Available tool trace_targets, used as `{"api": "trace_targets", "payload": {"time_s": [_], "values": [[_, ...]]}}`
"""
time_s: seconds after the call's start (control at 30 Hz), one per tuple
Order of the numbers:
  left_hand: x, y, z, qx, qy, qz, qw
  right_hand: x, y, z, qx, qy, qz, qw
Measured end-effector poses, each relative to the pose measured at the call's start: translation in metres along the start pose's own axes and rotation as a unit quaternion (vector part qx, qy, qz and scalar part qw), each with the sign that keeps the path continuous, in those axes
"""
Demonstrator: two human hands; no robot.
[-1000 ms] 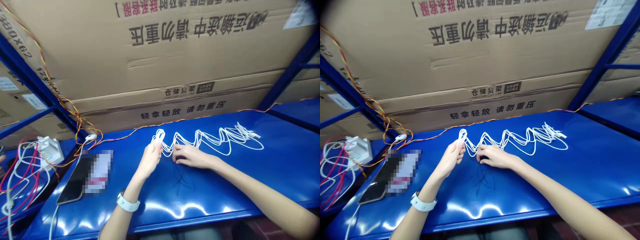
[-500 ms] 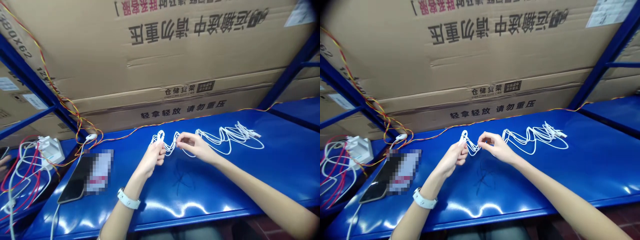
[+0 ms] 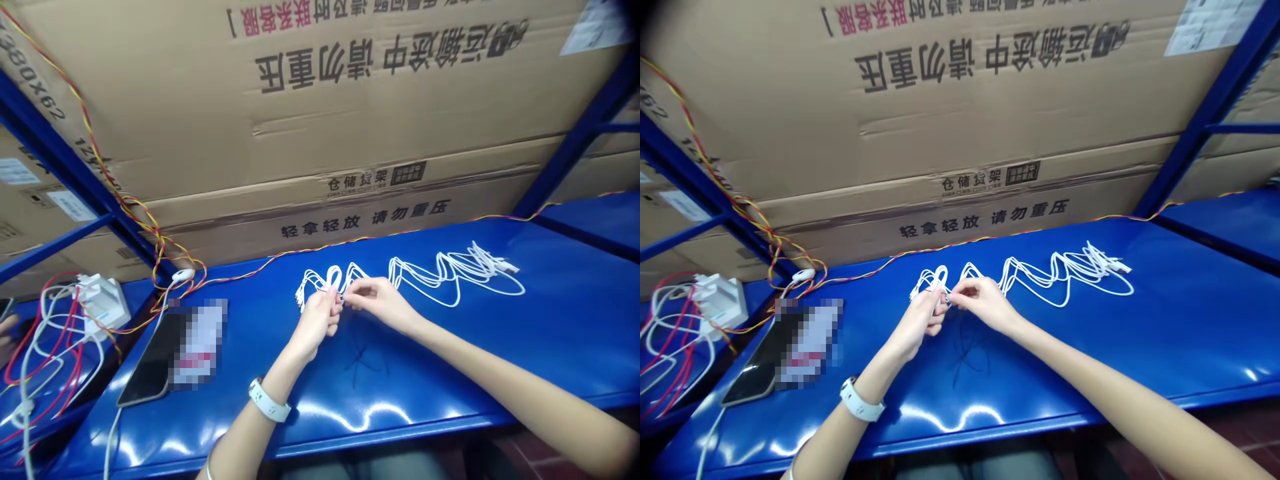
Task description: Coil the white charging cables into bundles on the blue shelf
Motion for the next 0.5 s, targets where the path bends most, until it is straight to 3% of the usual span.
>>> {"api": "trace_targets", "payload": {"time_s": [0.23,0.3,0.4,0.5], "values": [[-0.001,-0.003,0.001,-0.019,-0.011,-0.039,0.999,-0.004,0.001,0.001,-0.005,0.029,0.027,0.999],[0.001,-0.005,0.003,-0.033,-0.002,-0.033,0.999,-0.007,0.004,0.0,-0.042,0.025,0.016,0.999],[0.009,-0.015,0.013,-0.117,0.023,0.007,0.993,-0.012,0.014,-0.002,-0.114,0.009,0.0,0.993],[0.015,-0.031,0.028,-0.232,0.059,0.035,0.97,-0.021,0.029,-0.004,-0.098,0.027,0.0,0.995]]}}
Point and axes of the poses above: each hand's wrist, its own z-axis away from the middle knuckle, its own y-axis out of the back of the hand, x = y × z, the point moved 7 cm from there along -z, towards the middle knuckle
